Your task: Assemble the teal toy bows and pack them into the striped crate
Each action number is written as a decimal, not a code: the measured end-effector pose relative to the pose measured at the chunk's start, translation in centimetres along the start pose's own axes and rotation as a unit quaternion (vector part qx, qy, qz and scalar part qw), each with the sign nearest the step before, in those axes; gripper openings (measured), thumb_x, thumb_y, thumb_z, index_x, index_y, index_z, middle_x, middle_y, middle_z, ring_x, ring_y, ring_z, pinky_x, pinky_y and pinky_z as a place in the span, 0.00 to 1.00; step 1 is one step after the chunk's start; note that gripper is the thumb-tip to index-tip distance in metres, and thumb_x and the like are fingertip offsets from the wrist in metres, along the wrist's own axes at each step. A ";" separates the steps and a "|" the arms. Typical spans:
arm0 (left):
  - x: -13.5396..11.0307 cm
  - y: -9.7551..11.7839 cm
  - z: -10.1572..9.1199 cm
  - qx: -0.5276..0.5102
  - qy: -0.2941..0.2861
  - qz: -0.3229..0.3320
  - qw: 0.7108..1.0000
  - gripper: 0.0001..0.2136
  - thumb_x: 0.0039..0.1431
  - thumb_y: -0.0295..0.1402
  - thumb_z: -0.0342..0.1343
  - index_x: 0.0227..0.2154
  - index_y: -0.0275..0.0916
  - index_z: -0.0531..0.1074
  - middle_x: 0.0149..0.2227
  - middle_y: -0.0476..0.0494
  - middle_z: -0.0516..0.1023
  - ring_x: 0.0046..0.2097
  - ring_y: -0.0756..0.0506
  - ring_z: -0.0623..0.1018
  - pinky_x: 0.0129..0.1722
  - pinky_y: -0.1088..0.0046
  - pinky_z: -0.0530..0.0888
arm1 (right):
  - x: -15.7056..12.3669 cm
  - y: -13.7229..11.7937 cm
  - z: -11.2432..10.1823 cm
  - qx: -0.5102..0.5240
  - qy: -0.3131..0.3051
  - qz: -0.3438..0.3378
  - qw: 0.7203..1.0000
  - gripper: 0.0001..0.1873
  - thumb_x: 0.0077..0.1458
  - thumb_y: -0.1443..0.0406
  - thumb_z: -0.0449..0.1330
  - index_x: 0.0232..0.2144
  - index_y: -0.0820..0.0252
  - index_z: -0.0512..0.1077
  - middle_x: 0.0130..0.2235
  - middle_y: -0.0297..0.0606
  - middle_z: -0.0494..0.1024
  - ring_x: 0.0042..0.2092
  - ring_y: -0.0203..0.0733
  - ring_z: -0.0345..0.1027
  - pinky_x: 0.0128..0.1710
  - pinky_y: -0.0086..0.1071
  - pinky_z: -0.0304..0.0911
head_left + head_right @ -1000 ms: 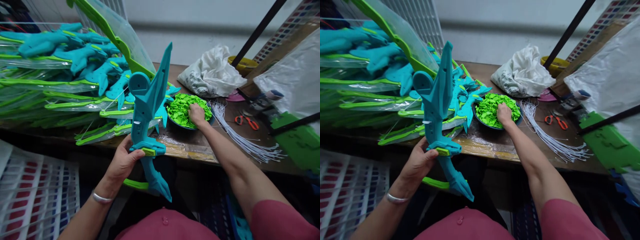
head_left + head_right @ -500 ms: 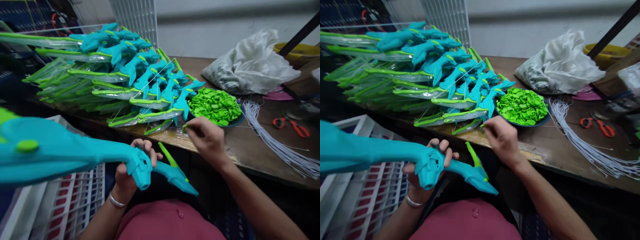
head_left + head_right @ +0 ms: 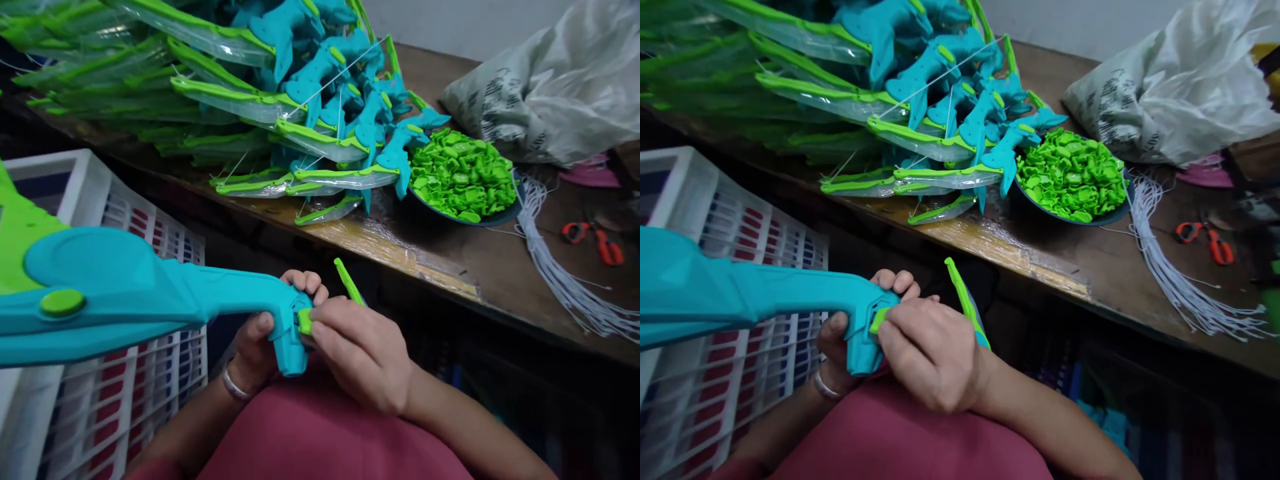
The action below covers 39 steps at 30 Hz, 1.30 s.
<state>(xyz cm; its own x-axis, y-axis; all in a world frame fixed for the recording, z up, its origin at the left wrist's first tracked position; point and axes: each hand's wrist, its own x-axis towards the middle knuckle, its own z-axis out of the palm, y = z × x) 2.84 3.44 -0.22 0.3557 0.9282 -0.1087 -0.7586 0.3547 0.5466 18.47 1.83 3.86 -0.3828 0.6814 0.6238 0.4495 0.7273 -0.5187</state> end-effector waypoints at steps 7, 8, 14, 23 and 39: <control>0.4 0.1 -0.5 -0.061 -0.029 -0.047 0.997 0.20 0.44 0.42 0.69 0.37 0.41 0.69 0.38 0.47 0.61 0.40 0.47 0.67 0.56 0.61 0.74 | -0.1 -0.2 0.1 -0.019 -0.050 -0.010 0.999 0.08 0.66 0.71 0.57 0.44 0.65 0.76 0.46 0.47 0.83 0.46 0.44 0.78 0.46 0.35 0.78; 0.5 0.1 -0.6 -0.069 -0.031 -0.047 0.996 0.20 0.44 0.41 0.69 0.37 0.41 0.69 0.38 0.47 0.61 0.40 0.47 0.67 0.55 0.62 0.74 | -0.2 -0.1 0.2 -0.006 -0.052 -0.011 0.999 0.07 0.66 0.72 0.58 0.44 0.67 0.76 0.47 0.48 0.82 0.47 0.44 0.77 0.46 0.37 0.78; 0.6 -0.4 -1.4 -0.092 -0.051 -0.042 0.994 0.19 0.45 0.39 0.69 0.37 0.40 0.70 0.39 0.47 0.63 0.42 0.46 0.68 0.55 0.62 0.72 | -0.4 0.4 0.5 0.037 -0.027 0.003 0.999 0.04 0.62 0.75 0.61 0.40 0.70 0.74 0.46 0.52 0.82 0.50 0.47 0.77 0.49 0.41 0.78; 0.8 -0.7 -1.2 -0.075 -0.082 -0.030 0.993 0.19 0.47 0.41 0.70 0.38 0.41 0.70 0.39 0.47 0.62 0.45 0.45 0.68 0.62 0.58 0.68 | -1.1 -0.9 0.5 -0.103 0.019 0.000 0.994 0.01 0.63 0.73 0.63 0.38 0.67 0.76 0.41 0.45 0.84 0.49 0.42 0.79 0.48 0.37 0.80; 0.9 -1.3 -1.5 -0.086 -0.108 -0.017 0.990 0.19 0.51 0.42 0.70 0.40 0.42 0.70 0.38 0.48 0.69 0.46 0.46 0.72 0.61 0.60 0.68 | -1.4 -1.5 0.6 -0.130 -0.010 -0.030 0.991 0.05 0.63 0.74 0.61 0.38 0.72 0.78 0.43 0.50 0.84 0.51 0.49 0.79 0.49 0.38 0.80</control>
<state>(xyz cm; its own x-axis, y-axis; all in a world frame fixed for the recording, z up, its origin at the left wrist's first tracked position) 3.32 3.96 -2.31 0.4774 0.8763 0.0650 -0.8192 0.4171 0.3936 17.86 -0.19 3.43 -0.4294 0.6416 0.6356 0.6173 0.7222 -0.3120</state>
